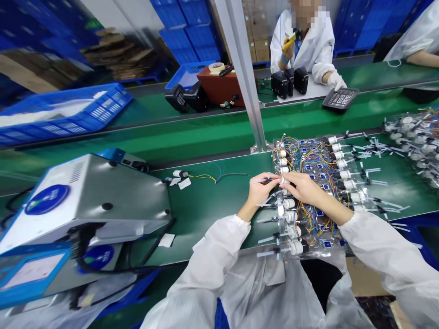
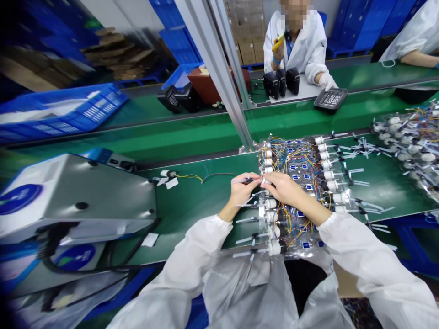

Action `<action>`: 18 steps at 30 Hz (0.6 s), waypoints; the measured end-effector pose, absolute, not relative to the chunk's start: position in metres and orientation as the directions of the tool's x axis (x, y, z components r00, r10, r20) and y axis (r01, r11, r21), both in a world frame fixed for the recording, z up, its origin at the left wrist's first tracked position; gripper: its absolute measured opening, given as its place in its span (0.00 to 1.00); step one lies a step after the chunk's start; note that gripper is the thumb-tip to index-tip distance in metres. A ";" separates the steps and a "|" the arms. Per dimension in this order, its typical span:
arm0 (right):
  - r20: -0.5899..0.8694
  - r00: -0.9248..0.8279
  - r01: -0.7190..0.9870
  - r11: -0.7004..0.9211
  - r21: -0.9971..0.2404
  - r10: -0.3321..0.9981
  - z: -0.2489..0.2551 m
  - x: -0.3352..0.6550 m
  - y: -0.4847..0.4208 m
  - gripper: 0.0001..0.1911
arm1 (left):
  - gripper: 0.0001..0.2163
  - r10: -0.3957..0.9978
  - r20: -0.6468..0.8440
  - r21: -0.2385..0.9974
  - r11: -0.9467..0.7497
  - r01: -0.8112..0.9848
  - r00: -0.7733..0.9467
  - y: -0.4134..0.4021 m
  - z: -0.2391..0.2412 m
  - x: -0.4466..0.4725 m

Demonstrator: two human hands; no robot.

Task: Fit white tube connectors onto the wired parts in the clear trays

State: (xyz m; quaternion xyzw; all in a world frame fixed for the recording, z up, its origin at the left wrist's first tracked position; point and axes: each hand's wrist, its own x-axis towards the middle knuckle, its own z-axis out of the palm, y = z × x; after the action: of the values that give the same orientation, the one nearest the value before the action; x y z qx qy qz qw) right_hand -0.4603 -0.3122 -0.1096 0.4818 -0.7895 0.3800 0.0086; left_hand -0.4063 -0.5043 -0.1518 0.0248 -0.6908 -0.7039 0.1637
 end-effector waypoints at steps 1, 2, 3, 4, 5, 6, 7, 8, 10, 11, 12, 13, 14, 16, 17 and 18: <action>0.384 -0.535 -0.767 0.243 -0.593 -0.752 -0.110 -0.461 -0.312 0.16 | 0.08 -0.251 0.208 0.977 0.020 0.210 -0.945 -0.505 -0.150 -0.406; 0.391 -0.537 -0.766 0.239 -0.597 -0.747 -0.111 -0.461 -0.312 0.16 | 0.08 -0.238 0.225 0.974 0.035 0.223 -0.945 -0.506 -0.148 -0.406; 0.398 -0.540 -0.765 0.235 -0.600 -0.742 -0.111 -0.461 -0.312 0.17 | 0.08 -0.225 0.242 0.970 0.051 0.236 -0.944 -0.507 -0.146 -0.407; 0.403 -0.543 -0.763 0.234 -0.602 -0.736 -0.112 -0.462 -0.312 0.17 | 0.07 -0.209 0.259 0.966 0.067 0.250 -0.943 -0.509 -0.145 -0.407; 0.407 -0.546 -0.763 0.234 -0.603 -0.732 -0.113 -0.462 -0.312 0.18 | 0.07 -0.191 0.277 0.961 0.079 0.267 -0.942 -0.510 -0.144 -0.407; 0.409 -0.548 -0.763 0.235 -0.602 -0.730 -0.113 -0.462 -0.312 0.18 | 0.07 -0.173 0.297 0.955 0.086 0.286 -0.939 -0.511 -0.142 -0.407; 0.409 -0.549 -0.763 0.238 -0.601 -0.729 -0.114 -0.463 -0.312 0.18 | 0.06 -0.162 0.316 0.948 0.092 0.305 -0.935 -0.512 -0.141 -0.407; 0.409 -0.550 -0.764 0.240 -0.599 -0.728 -0.114 -0.463 -0.312 0.18 | 0.06 -0.160 0.334 0.942 0.098 0.322 -0.929 -0.513 -0.140 -0.407; 0.413 -0.548 -0.767 0.238 -0.596 -0.728 -0.114 -0.463 -0.311 0.17 | 0.06 -0.172 0.353 0.935 0.110 0.338 -0.920 -0.515 -0.139 -0.407; 0.415 -0.546 -0.767 0.236 -0.596 -0.728 -0.113 -0.463 -0.311 0.17 | 0.05 -0.179 0.353 0.935 0.114 0.337 -0.919 -0.515 -0.139 -0.406; 0.415 -0.545 -0.768 0.235 -0.596 -0.729 -0.113 -0.462 -0.311 0.17 | 0.05 -0.183 0.346 0.937 0.115 0.330 -0.920 -0.515 -0.139 -0.406; 0.412 -0.545 -0.767 0.236 -0.597 -0.731 -0.112 -0.462 -0.311 0.17 | 0.05 -0.184 0.337 0.941 0.114 0.320 -0.924 -0.516 -0.139 -0.406; 0.406 -0.546 -0.766 0.239 -0.597 -0.733 -0.112 -0.462 -0.311 0.17 | 0.05 -0.182 0.324 0.945 0.112 0.308 -0.928 -0.516 -0.140 -0.406; 0.394 -0.547 -0.762 0.245 -0.599 -0.739 -0.111 -0.461 -0.310 0.17 | 0.07 -0.187 0.291 0.956 0.105 0.275 -0.938 -0.516 -0.142 -0.406; 0.391 -0.546 -0.762 0.244 -0.600 -0.741 -0.110 -0.461 -0.310 0.17 | 0.07 -0.198 0.271 0.962 0.098 0.256 -0.942 -0.516 -0.143 -0.407; 0.392 -0.545 -0.762 0.242 -0.601 -0.742 -0.110 -0.461 -0.310 0.17 | 0.08 -0.212 0.257 0.966 0.091 0.243 -0.943 -0.516 -0.145 -0.407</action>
State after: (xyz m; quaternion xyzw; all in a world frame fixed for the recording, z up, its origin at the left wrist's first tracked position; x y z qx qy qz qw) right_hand -0.4610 -0.3101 -0.1099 0.4769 -0.7879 0.3893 0.0129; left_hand -0.4067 -0.5162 -0.1449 -0.0108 -0.7192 -0.6740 0.1684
